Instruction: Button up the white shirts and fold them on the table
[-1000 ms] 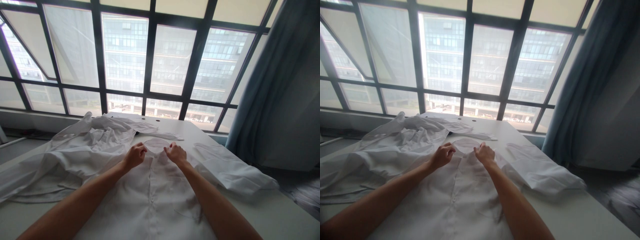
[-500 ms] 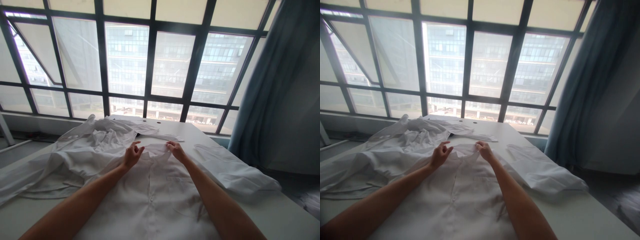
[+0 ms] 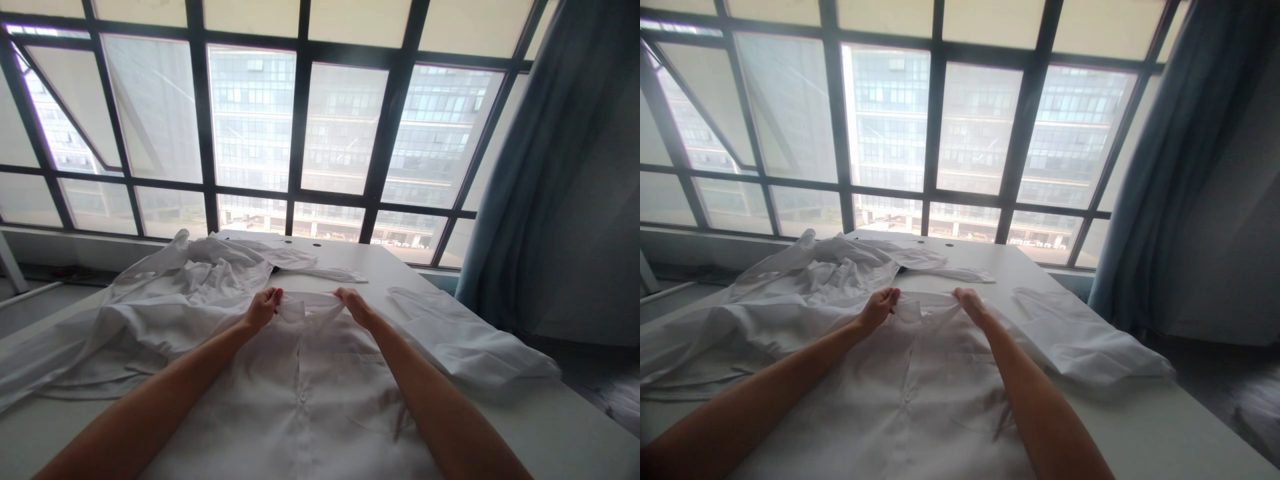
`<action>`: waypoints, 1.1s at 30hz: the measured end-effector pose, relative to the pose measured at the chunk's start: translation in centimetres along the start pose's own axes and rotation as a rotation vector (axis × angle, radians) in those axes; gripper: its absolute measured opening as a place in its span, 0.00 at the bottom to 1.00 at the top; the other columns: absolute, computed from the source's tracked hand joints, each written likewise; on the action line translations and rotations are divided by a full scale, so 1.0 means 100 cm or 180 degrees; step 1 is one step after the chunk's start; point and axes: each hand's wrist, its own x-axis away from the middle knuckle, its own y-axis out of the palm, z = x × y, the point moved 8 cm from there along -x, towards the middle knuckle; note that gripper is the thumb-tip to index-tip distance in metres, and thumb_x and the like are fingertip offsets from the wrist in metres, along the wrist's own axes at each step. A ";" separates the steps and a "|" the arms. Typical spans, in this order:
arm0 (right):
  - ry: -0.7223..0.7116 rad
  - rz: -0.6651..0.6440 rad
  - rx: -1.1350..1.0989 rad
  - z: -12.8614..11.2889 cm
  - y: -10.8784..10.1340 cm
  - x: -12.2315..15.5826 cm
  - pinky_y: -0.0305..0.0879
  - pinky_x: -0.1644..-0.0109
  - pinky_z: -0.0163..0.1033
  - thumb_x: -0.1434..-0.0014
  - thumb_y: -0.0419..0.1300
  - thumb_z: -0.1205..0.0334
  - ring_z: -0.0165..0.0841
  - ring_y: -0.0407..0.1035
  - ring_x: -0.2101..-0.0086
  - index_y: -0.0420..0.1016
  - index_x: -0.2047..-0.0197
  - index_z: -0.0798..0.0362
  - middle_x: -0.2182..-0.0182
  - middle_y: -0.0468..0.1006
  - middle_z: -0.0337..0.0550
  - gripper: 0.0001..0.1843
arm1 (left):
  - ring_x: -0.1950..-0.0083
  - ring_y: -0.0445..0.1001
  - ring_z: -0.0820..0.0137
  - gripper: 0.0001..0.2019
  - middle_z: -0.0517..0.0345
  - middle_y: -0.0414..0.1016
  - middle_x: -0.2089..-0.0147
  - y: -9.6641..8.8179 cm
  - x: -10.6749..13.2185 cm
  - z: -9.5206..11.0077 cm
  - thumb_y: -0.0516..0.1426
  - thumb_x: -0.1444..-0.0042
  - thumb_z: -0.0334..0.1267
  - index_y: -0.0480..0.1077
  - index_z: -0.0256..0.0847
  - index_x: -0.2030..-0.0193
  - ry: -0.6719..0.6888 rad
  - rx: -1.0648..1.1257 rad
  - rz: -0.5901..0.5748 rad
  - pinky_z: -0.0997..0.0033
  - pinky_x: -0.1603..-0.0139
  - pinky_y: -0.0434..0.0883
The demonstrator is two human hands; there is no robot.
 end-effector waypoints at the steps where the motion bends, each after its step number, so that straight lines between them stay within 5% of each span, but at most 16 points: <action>1: 0.0018 0.0003 0.0037 0.002 -0.001 0.000 0.56 0.73 0.35 0.42 0.50 0.57 0.30 0.56 0.79 0.61 0.79 0.52 0.83 0.63 0.36 0.16 | 0.78 0.62 0.76 0.22 0.66 0.65 0.80 0.002 0.000 -0.001 0.64 0.55 0.57 0.67 0.38 0.72 -0.0106 0.0355 -0.0050 0.76 0.75 0.62; 5: 0.0037 0.0218 0.0405 0.003 -0.011 0.000 0.57 0.68 0.36 0.44 0.55 0.58 0.32 0.61 0.76 0.65 0.80 0.52 0.82 0.65 0.37 0.15 | 0.72 0.71 0.74 0.35 0.62 0.74 0.71 0.015 0.005 0.003 0.74 0.68 0.45 0.69 0.38 0.52 -0.0422 0.1414 -0.0472 0.76 0.69 0.67; 8: -0.0267 0.0590 0.0922 -0.013 -0.015 0.005 0.61 0.57 0.38 0.47 0.58 0.66 0.37 0.70 0.64 0.76 0.68 0.54 0.68 0.77 0.46 0.05 | 0.68 0.75 0.73 0.39 0.60 0.77 0.67 0.024 0.011 0.011 0.74 0.69 0.34 0.68 0.39 0.47 -0.0556 0.1714 -0.0779 0.76 0.65 0.68; 11: -0.0900 0.0538 0.1145 -0.042 0.000 0.013 0.61 0.51 0.37 0.48 0.55 0.71 0.37 0.71 0.57 0.77 0.54 0.55 0.57 0.79 0.49 0.18 | 0.63 0.76 0.70 0.40 0.56 0.78 0.60 0.032 0.016 0.019 0.73 0.70 0.26 0.68 0.41 0.45 -0.0565 0.1915 -0.1048 0.73 0.61 0.70; 15: -0.1057 -0.0081 0.0862 -0.057 0.026 0.019 0.59 0.65 0.34 0.39 0.51 0.59 0.32 0.67 0.71 0.75 0.70 0.54 0.75 0.75 0.40 0.14 | 0.58 0.76 0.68 0.39 0.54 0.78 0.55 0.037 0.018 0.027 0.70 0.69 0.23 0.69 0.44 0.45 -0.0482 0.1983 -0.1343 0.72 0.60 0.70; 17: -0.1033 -0.0181 0.0846 -0.057 0.031 0.019 0.52 0.71 0.34 0.38 0.50 0.54 0.30 0.59 0.77 0.66 0.78 0.53 0.82 0.66 0.36 0.20 | 0.58 0.76 0.67 0.37 0.54 0.79 0.56 0.035 0.017 0.030 0.70 0.67 0.24 0.71 0.42 0.46 -0.0422 0.1827 -0.1370 0.71 0.59 0.70; 21: -0.0903 0.0111 0.0733 -0.051 0.022 0.015 0.47 0.73 0.35 0.39 0.49 0.51 0.28 0.53 0.78 0.57 0.80 0.51 0.83 0.58 0.33 0.21 | 0.65 0.75 0.69 0.29 0.56 0.78 0.64 0.024 0.012 0.031 0.69 0.63 0.29 0.72 0.36 0.50 -0.0351 0.0936 -0.1178 0.70 0.63 0.69; 29: -0.0683 0.0150 0.0058 -0.043 0.021 0.010 0.46 0.74 0.35 0.44 0.50 0.46 0.27 0.50 0.78 0.56 0.79 0.50 0.82 0.55 0.32 0.20 | 0.76 0.67 0.76 0.24 0.62 0.74 0.73 0.031 0.019 0.020 0.66 0.63 0.33 0.70 0.34 0.56 -0.0785 -0.0073 -0.1796 0.76 0.75 0.62; 33: -0.0428 -0.0067 -0.0551 -0.035 0.031 0.007 0.47 0.76 0.35 0.46 0.51 0.42 0.26 0.48 0.79 0.56 0.77 0.50 0.81 0.54 0.31 0.20 | 0.74 0.69 0.75 0.20 0.63 0.72 0.73 0.034 0.019 0.020 0.67 0.61 0.35 0.70 0.36 0.60 -0.0379 -0.0512 -0.1856 0.76 0.73 0.63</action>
